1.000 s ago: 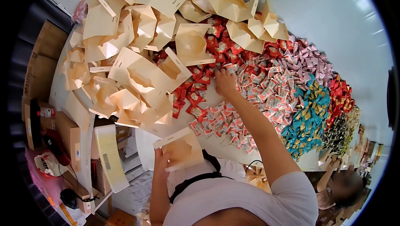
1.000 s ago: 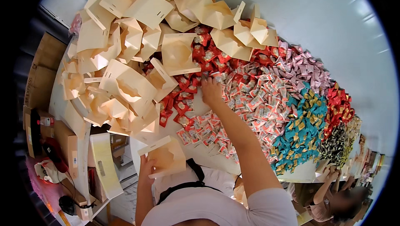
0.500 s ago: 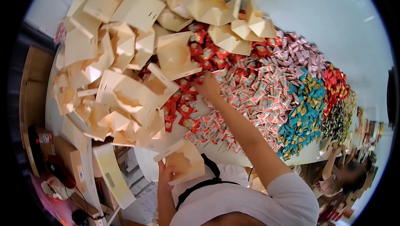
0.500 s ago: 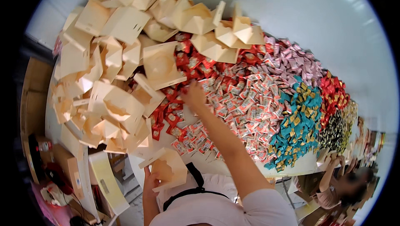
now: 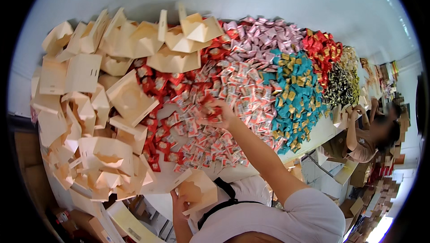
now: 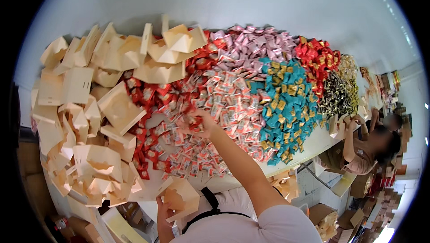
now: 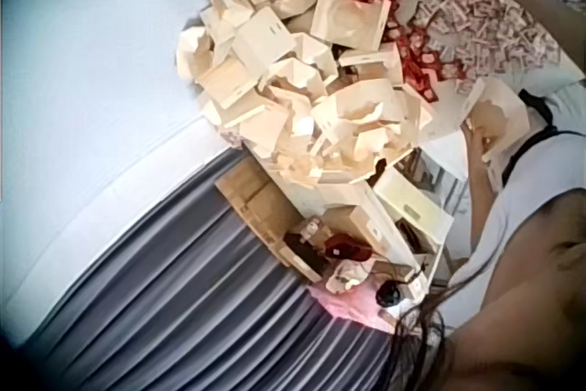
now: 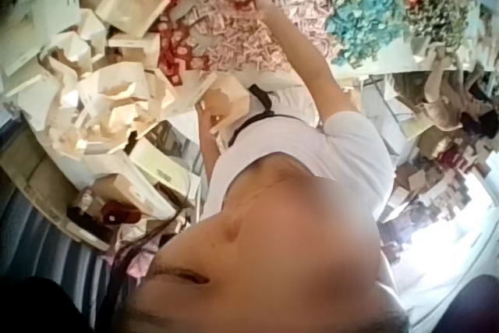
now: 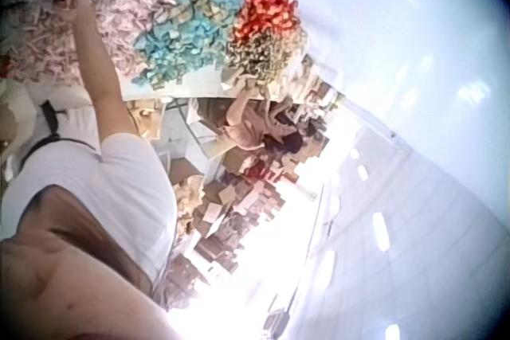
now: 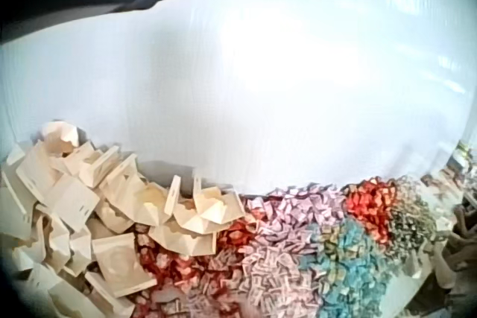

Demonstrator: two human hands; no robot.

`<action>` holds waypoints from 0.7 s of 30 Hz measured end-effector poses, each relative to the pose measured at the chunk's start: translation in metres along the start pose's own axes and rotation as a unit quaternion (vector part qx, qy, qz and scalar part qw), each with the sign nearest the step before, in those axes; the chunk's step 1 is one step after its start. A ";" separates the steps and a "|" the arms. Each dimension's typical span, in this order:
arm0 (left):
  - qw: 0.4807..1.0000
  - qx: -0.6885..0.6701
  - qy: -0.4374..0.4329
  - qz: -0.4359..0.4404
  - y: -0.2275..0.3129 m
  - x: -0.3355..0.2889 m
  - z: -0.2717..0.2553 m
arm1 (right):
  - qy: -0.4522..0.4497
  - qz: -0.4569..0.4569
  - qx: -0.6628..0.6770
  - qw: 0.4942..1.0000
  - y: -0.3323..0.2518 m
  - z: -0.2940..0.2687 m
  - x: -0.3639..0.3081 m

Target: The person picks up small colored packets and places them into a small cream-colored box, then puts the filled box aside and starts the next one.

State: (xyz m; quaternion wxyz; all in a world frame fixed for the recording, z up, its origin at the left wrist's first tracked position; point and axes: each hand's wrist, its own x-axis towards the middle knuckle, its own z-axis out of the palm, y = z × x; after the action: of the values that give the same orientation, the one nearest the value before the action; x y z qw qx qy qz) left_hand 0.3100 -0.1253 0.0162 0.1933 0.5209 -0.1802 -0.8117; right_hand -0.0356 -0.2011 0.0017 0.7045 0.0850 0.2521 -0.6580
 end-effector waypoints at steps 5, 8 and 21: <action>0.998 -0.021 -0.049 -0.022 0.006 0.020 0.043 | 0.158 -0.284 -0.092 0.941 -0.110 -0.026 -0.033; 0.998 -0.010 -0.051 -0.020 -0.002 0.031 0.057 | 0.274 -0.358 -0.578 0.680 -0.182 -0.052 -0.006; 0.998 0.017 0.049 -0.023 0.000 0.025 0.110 | 0.200 -0.383 -0.773 0.465 -0.205 -0.039 0.038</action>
State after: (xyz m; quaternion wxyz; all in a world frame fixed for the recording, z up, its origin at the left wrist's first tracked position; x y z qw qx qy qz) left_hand 0.1993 -0.1278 0.0400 0.1743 0.5675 -0.1716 -0.7862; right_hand -0.2440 -0.2415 -0.0057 0.0907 -0.4699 0.7989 -0.3643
